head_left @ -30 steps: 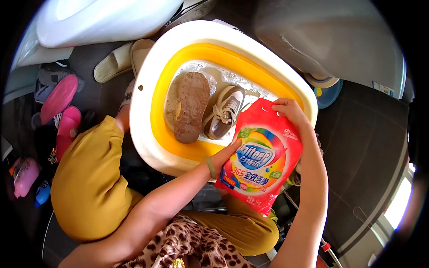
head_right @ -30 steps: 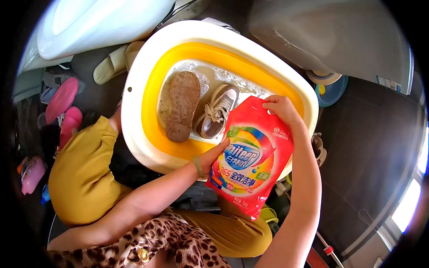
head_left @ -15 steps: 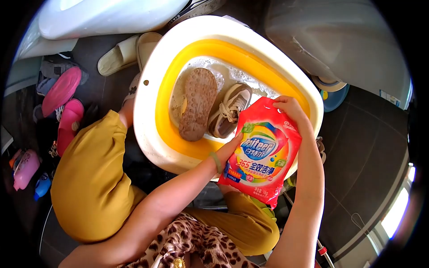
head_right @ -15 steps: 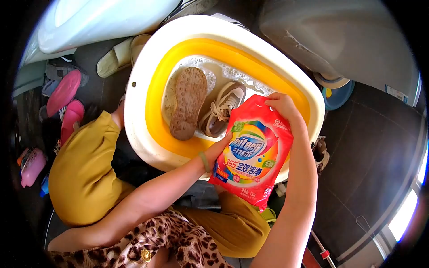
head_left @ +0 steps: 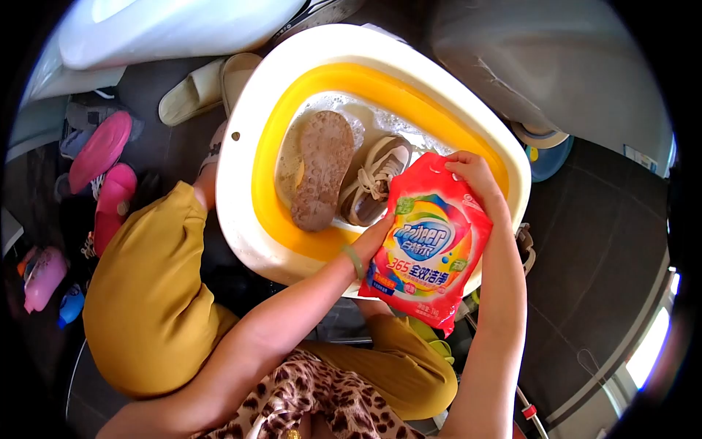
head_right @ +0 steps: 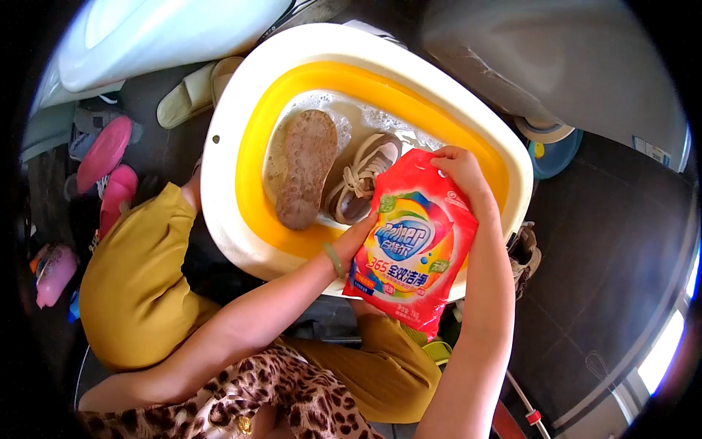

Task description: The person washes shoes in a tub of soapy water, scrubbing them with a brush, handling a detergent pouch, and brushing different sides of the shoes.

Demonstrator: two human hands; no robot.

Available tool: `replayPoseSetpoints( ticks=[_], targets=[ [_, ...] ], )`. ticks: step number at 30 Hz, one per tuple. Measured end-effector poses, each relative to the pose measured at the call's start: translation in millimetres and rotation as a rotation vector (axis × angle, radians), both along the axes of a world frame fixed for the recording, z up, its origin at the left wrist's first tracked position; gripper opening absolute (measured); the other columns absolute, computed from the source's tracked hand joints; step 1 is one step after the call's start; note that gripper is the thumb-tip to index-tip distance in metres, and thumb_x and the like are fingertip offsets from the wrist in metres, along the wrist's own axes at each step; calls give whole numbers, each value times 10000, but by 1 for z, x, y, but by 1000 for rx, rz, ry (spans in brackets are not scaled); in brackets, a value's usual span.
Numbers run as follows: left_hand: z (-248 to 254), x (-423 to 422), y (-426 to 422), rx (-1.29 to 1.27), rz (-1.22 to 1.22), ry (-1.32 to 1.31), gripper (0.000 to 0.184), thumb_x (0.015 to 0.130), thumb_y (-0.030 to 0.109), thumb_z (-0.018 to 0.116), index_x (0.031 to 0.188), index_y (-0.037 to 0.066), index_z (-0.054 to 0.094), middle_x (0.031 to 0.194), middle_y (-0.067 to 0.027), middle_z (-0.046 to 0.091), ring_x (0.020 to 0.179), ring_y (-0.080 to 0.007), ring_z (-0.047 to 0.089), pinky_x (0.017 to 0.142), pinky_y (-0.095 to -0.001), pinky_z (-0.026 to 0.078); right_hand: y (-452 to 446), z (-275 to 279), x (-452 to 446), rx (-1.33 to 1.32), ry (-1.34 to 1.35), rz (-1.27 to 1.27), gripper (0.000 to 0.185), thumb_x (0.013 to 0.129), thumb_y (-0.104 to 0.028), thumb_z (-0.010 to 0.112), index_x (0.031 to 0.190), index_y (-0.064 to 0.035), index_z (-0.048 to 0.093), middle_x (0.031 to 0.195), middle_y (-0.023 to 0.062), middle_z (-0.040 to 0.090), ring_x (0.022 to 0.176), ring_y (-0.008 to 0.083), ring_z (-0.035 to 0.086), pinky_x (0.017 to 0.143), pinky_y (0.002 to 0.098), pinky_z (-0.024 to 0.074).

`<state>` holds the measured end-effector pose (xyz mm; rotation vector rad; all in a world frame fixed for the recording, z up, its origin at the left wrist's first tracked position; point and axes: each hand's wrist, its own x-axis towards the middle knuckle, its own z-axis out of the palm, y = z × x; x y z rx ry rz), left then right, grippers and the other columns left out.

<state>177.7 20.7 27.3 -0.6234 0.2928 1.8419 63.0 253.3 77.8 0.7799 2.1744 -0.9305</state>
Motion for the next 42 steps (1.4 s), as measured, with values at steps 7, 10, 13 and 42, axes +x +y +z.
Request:
replayPoseSetpoints(
  ticks=[7, 10, 13, 42],
  targets=[
    [-11, 3, 7, -70, 11, -7, 375, 933, 345, 414, 1160, 54, 485, 1028, -102, 622, 793, -146, 636, 719, -278, 528, 1, 3, 2, 102, -65, 19, 224, 759, -162, 639, 941, -34, 663, 840, 91, 655, 760, 145, 610, 714, 272, 490],
    [-24, 5, 10, -190, -71, 11, 321, 922, 295, 416, 1112, 51, 499, 1006, -107, 620, 800, -146, 630, 700, -271, 519, 16, -25, 16, 78, -26, 86, 227, 754, -167, 650, 943, -42, 665, 830, 86, 656, 728, 135, 605, 688, 267, 489],
    [-28, 1, 12, -300, -98, 86, 316, 913, 284, 406, 1101, 49, 501, 1022, -116, 609, 851, -151, 618, 738, -276, 502, 22, -31, 19, 90, -10, 127, 223, 752, -169, 653, 939, -50, 669, 816, 80, 654, 689, 131, 597, 659, 259, 483],
    [79, -22, 31, -294, -241, 1282, 440, 879, 469, 441, 1058, 95, 590, 900, -146, 638, 875, -274, 605, 782, -332, 442, -35, 204, 179, 135, 689, -641, 91, 793, -19, 598, 881, -35, 618, 737, -28, 569, 583, 16, 446, 495, 150, 325]
  ],
)
